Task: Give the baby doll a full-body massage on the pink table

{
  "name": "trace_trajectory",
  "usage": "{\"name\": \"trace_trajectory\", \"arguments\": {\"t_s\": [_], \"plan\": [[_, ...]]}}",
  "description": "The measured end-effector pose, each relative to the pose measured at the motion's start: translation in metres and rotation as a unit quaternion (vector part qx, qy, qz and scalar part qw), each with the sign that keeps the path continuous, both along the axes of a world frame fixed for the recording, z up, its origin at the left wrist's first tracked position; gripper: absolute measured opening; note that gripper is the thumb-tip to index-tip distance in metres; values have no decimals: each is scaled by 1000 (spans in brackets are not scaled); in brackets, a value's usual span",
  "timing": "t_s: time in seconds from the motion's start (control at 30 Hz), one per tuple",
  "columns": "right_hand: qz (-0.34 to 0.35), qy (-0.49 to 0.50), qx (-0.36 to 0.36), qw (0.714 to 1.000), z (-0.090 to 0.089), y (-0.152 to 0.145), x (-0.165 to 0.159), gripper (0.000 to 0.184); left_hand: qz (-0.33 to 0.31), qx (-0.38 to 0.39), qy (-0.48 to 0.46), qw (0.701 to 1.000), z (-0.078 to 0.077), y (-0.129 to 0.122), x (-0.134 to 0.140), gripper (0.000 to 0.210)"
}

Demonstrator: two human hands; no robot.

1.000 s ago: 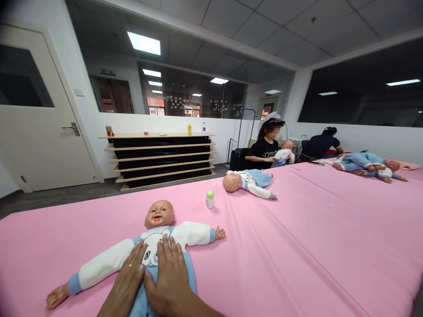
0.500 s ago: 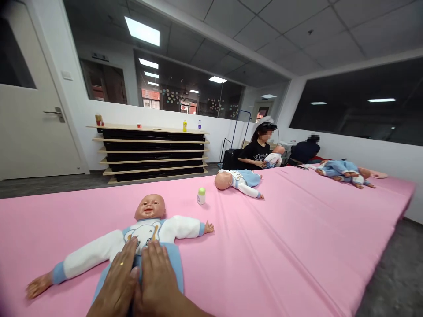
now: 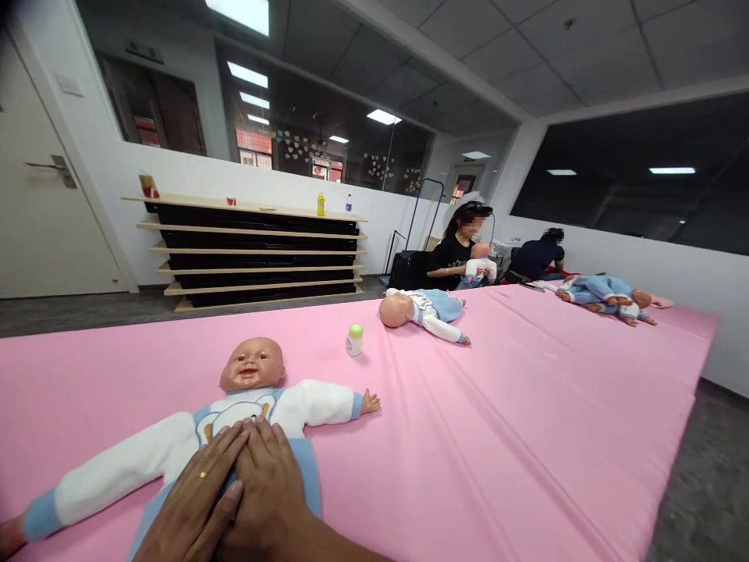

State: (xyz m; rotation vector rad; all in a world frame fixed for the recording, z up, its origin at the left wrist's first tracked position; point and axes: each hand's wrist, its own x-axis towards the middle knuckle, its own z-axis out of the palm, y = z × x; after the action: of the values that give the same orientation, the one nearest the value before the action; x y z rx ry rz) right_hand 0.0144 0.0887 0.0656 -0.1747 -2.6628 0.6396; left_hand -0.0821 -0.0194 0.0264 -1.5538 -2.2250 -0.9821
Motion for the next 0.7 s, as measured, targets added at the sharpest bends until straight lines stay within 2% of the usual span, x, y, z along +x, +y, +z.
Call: {"name": "trace_trajectory", "arguments": {"t_s": [0.1,0.23,0.33,0.47,0.57,0.63,0.7], "plan": [[-38,-27,-21,999,-1,-4,1,82,25,8,0,1000,-5,0,1,63],[-86,-82,-45,992,12,-9,11,74,51,-9,-5,999,-10,-4,1,58],[-83,-105,-62,989,21,-12,23,74,71,-22,-33,997,-16,-12,3,58],[-71,-127,-68,987,19,-19,43,77,116,-37,-97,988,-26,-29,15,65],[-38,-121,-29,992,16,-19,50,75,128,-29,-79,988,-15,-38,30,63],[23,-93,7,995,17,-15,44,69,109,-27,-51,992,3,-36,36,63],[96,-64,37,993,19,-9,29,66,62,-43,-26,997,23,-29,35,61]]}}
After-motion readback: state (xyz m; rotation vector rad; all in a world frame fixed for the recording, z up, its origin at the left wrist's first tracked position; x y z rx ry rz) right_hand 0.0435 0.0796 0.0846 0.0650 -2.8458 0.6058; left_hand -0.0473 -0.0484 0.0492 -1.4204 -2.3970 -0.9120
